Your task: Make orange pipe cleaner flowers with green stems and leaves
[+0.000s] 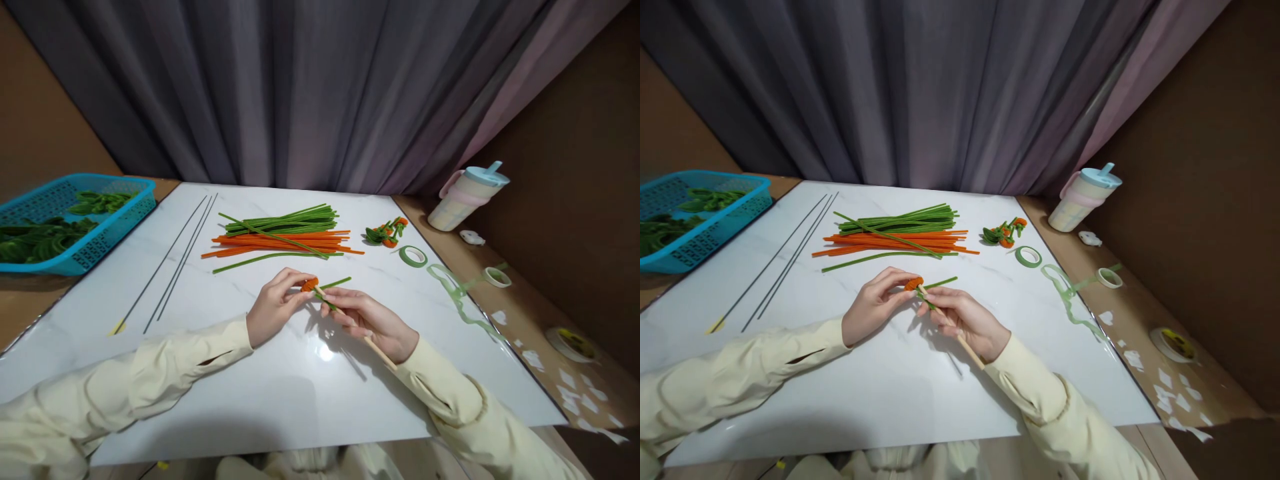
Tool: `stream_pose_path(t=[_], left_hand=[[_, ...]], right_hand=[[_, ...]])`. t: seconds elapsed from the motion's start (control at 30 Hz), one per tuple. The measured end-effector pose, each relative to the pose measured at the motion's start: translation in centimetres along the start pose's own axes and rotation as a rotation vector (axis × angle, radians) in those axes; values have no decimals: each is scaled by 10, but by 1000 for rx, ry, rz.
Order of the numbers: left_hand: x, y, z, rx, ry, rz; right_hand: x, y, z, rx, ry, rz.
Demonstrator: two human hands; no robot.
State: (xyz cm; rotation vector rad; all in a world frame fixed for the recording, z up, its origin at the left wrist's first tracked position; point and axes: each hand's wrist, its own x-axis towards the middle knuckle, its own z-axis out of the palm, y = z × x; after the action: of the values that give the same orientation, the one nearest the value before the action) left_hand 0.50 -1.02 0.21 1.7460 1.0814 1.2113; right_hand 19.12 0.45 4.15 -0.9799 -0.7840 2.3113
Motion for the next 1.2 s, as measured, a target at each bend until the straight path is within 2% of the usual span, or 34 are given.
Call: stream_pose_path(t=[0.3,0.47,0.63,0.83,1.2], left_hand=[[0,3,0,95,41,93],[-1,0,0,225,32,170],[-1,-1,0,250,22,194],[0,0,0,239,12,189],[3,1,-1,138,12,79]], right_hand=[[-1,0,-1,74,-10,26],[-1,3,-3,147,-36,33],[0,4,-5,233,-47,73],[0,3,-7,322,-88,123],[2,5,-6,321,-101,95]])
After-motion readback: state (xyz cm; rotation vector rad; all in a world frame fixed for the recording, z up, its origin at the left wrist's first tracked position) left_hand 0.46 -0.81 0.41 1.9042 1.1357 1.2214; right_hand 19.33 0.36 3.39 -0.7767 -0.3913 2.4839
